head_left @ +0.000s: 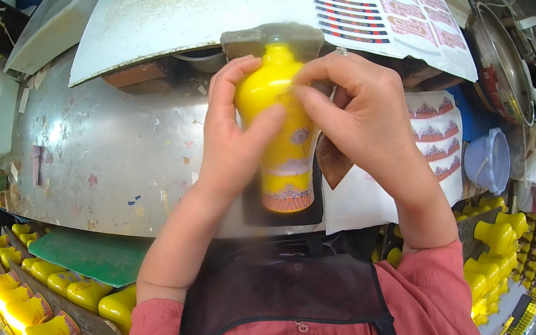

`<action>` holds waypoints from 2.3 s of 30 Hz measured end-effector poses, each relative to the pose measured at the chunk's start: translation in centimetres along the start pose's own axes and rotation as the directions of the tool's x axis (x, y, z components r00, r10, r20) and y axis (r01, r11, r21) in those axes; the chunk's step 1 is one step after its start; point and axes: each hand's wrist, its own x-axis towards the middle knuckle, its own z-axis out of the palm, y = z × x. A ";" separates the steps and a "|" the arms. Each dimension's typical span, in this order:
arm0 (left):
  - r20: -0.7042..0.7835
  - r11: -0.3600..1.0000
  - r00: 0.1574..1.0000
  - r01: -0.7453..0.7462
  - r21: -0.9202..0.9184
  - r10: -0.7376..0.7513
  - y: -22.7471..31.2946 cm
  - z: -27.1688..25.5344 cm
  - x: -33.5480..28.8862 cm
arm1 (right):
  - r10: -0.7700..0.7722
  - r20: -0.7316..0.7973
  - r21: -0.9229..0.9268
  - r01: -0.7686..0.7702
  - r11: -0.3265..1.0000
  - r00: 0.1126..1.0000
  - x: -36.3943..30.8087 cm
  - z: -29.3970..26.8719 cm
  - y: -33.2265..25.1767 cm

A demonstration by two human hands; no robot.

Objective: The person applies adhesive labels to a yellow plastic bottle by hand, smoothing each label and peeling off backing sheets. The person handles multiple identical bottles and sheets of pre-printed labels on a metal workbench.

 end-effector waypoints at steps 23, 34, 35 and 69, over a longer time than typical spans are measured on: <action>-0.010 0.839 0.917 -0.360 0.408 0.398 2.8 0.5 1.8 | 0.060 -0.002 0.103 -0.060 0.993 0.998 -0.5 0.6 0.4; 0.045 0.808 0.922 -0.360 0.466 0.384 3.5 0.3 2.2 | 0.062 0.002 0.086 -0.062 0.994 0.998 -0.5 0.6 0.4; 0.052 0.805 0.921 -0.365 0.468 0.387 3.5 0.3 2.3 | 0.057 0.000 0.083 -0.057 0.995 0.998 -0.5 0.6 0.4; 0.060 0.689 0.862 -0.443 0.573 0.504 3.5 0.4 2.3 | -0.043 -0.025 0.090 0.045 0.995 0.999 -0.2 0.2 0.0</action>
